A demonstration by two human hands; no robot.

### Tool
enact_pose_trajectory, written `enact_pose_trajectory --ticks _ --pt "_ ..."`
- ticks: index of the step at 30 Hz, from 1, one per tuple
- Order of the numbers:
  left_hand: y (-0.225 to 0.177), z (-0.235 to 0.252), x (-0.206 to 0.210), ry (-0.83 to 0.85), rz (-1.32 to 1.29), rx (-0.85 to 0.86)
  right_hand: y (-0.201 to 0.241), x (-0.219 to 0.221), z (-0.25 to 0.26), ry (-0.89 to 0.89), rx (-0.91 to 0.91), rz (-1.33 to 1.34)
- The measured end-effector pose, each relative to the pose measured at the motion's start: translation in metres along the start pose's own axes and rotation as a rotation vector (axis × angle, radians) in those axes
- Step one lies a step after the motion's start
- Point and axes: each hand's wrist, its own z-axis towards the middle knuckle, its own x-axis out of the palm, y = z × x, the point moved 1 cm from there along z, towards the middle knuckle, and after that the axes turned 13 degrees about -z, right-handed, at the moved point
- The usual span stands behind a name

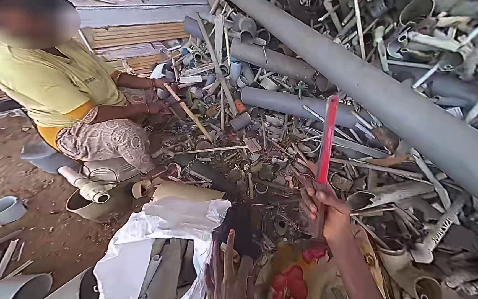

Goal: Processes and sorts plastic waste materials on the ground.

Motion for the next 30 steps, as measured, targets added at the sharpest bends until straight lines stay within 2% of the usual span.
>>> enact_pose_trajectory --ticks 1,2,4,5,6,7,8,9,10,11,12,14,15,16,18,20,22,24,26,28,30 --pt "0.002 0.014 -0.002 -0.069 0.007 0.047 0.016 -0.001 0.000 -0.165 -0.115 0.118" --pt "0.003 0.033 -0.006 -0.169 0.012 0.084 0.032 -0.005 -0.002 -0.407 -0.179 0.145" --pt "0.001 0.078 -0.017 -0.369 0.057 0.099 0.052 -0.023 0.000 -1.013 -0.101 0.046" --pt "-0.004 0.100 -0.023 -0.425 0.088 0.097 0.051 -0.040 0.001 -1.211 -0.019 0.024" --pt "-0.010 0.118 -0.027 -0.422 0.117 0.097 0.044 -0.056 -0.003 -1.271 0.091 0.028" --pt "-0.018 0.137 -0.029 -0.387 0.148 0.104 0.039 -0.067 -0.008 -1.212 0.228 0.043" --pt "-0.028 0.154 -0.027 -0.348 0.163 0.152 0.036 -0.072 -0.010 -1.058 0.361 0.054" --pt "-0.041 0.168 -0.018 -0.311 0.164 0.222 0.037 -0.075 -0.011 -0.814 0.427 0.078" --pt "-0.056 0.177 -0.003 -0.261 0.128 0.299 0.039 -0.075 -0.013 -0.562 0.395 0.079" --pt "-0.068 0.186 0.017 -0.205 0.076 0.385 0.042 -0.072 -0.012 -0.410 0.279 -0.003" --pt "-0.079 0.195 0.041 -0.125 0.000 0.444 0.046 -0.066 -0.009 -0.394 0.105 -0.182" --pt "-0.082 0.208 0.089 0.092 -0.131 0.454 0.055 -0.070 -0.008 -0.554 -0.266 -0.552" --pt "-0.074 0.212 0.107 0.215 -0.132 0.421 0.059 -0.083 -0.011 -0.665 -0.403 -0.626" --pt "-0.065 0.211 0.115 0.372 -0.069 0.350 0.064 -0.102 -0.018 -0.795 -0.492 -0.638" --pt "-0.055 0.205 0.112 0.714 0.163 0.159 0.071 -0.150 -0.037 -1.133 -0.526 -0.543" --pt "-0.046 0.199 0.101 0.928 0.235 0.133 0.061 -0.208 -0.059 -1.503 -0.369 -0.437" --pt "-0.039 0.191 0.091 1.036 0.117 0.198 0.020 -0.261 -0.094 -1.742 -0.043 -0.537" --pt "-0.041 0.186 0.085 1.127 -0.004 0.209 -0.038 -0.288 -0.124 -1.715 0.244 -0.689" --pt "-0.040 0.187 0.085 1.196 0.025 0.156 -0.094 -0.298 -0.139 -1.616 0.415 -0.793" --pt "-0.036 0.193 0.087 1.216 0.123 0.100 -0.131 -0.310 -0.139 -1.615 0.480 -0.800" --pt "-0.029 0.200 0.088 1.178 0.213 0.098 -0.147 -0.337 -0.129 -1.657 0.483 -0.839"
